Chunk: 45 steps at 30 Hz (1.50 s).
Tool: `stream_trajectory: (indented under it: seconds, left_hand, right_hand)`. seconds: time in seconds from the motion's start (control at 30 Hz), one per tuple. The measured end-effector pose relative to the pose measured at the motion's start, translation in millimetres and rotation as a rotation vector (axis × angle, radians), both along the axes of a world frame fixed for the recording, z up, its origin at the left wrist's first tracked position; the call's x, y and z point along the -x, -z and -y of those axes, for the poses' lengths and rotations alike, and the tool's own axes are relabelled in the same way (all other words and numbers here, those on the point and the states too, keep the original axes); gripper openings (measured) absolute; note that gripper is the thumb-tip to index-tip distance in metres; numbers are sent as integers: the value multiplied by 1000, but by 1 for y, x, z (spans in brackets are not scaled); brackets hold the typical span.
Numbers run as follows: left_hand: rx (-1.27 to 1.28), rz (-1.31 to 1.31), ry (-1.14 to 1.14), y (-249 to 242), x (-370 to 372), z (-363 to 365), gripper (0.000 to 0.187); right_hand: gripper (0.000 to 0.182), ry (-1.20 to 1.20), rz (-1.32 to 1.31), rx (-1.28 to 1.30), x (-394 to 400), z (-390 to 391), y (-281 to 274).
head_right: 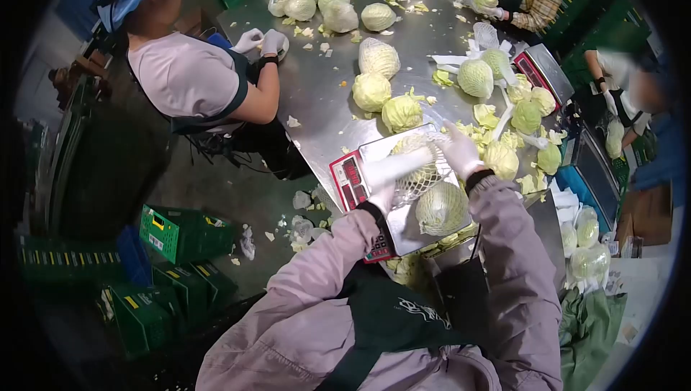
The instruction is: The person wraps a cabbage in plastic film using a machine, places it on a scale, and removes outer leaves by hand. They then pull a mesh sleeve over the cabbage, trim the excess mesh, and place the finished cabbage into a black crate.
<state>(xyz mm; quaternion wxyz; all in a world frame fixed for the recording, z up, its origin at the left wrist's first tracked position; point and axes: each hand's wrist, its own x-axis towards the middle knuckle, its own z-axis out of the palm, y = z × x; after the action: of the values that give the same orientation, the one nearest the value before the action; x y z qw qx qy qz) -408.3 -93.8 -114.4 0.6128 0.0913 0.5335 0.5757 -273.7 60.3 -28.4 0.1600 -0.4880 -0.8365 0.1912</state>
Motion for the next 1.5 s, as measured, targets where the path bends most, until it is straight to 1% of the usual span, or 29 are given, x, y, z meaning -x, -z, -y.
stream_trajectory:
  seconds: [0.03,0.07,0.1,0.13,0.17,0.2,0.23,0.27,0.3,0.37,0.43,0.47,0.5,0.57,0.63,0.73,0.8,0.83,0.87,0.9,0.93,1.0,1.07,1.1,1.23,1.3,1.37,1.47,1.5]
  left_hand:
    - [127,-88,114,20,2,-15,36]
    - [209,255,57,71,2,-28,47]
    - [239,181,103,4,8,-23,52]
    - [152,288,77,-17,15,-12,52]
    - [56,394,54,-24,22,-4,52]
    - [-398,137,190,-19,25,20,49]
    - [-680,183,223,-49,38,29,47]
    - [-348,449,161,-66,42,38,50]
    - [-349,455,180,-61,47,47,50]
    - [-470,1199,145,-48,55,69,86]
    - [-475,966,191,-70,53,89,97]
    - [-719,1090,278,-88,42,93,94]
    - [-707,1095,296,-78,40,97,94]
    - [-335,962,391,-49,40,101,82]
    - [-321,985,400,-54,33,95,74]
    - [-312,1045,355,-73,22,79,53]
    - [-616,901,383,-99,10,66,40]
    - [-850,825,453,-114,0,57,40]
    - [-909,795,491,-159,-9,54,35]
    - [-899,803,517,-185,-15,51,35]
    - [-875,562,681,-205,-20,49,34]
    - [-838,318,856,-220,-28,31,33]
    - [-642,-187,689,-226,-37,2,29]
    - [-616,-264,581,-205,-35,-18,38]
    - [-550,-1074,712,-118,-51,-36,82]
    - [-265,-1163,943,-67,-62,-32,107]
    - [-260,-690,803,-33,-53,-37,101]
    - [-111,-4,819,-81,-50,-30,55]
    - [-181,112,807,-64,-41,-33,49]
  right_hand:
    - [42,-2,1,3,6,-11,28]
    - [42,-137,-49,76,5,-24,61]
    - [42,-268,-98,146,20,-15,43]
    - [43,76,-247,740,19,-2,19]
    - [43,80,-246,729,22,9,5]
    - [43,-31,-351,675,20,18,-4]
    - [42,-133,-453,620,14,33,-15]
    - [41,-180,-377,583,16,61,-54]
    - [39,-228,-301,549,19,92,-97]
    - [35,-406,-84,316,9,129,-127]
    - [28,-452,-82,250,0,157,-156]
    - [24,-473,-43,337,-5,164,-175]
    - [23,-457,-155,433,-13,171,-186]
    - [22,-277,-450,546,-28,177,-189]
    - [22,53,-706,953,-55,167,-179]
    - [22,244,-872,1056,-104,165,-95]
    - [31,297,-1060,1185,-116,192,-54]
    - [42,182,-1016,1057,-122,204,-37]
    - [48,201,-1088,1126,-115,214,-63]
    - [55,220,-1165,1195,-109,223,-89]
    - [69,193,-1707,1539,-117,229,-75]
    - [72,185,-1794,1362,-130,243,-72]
    - [74,113,-1952,1165,-147,251,-74]
    - [73,231,-1661,984,-156,255,-93]
    - [81,223,-1953,799,-215,256,-99]
    - [85,243,-2001,736,-255,266,-103]
    - [84,144,-2010,679,-298,272,-90]
    - [76,358,-1902,631,-357,279,-73]
    - [72,450,-1897,605,-373,275,-67]
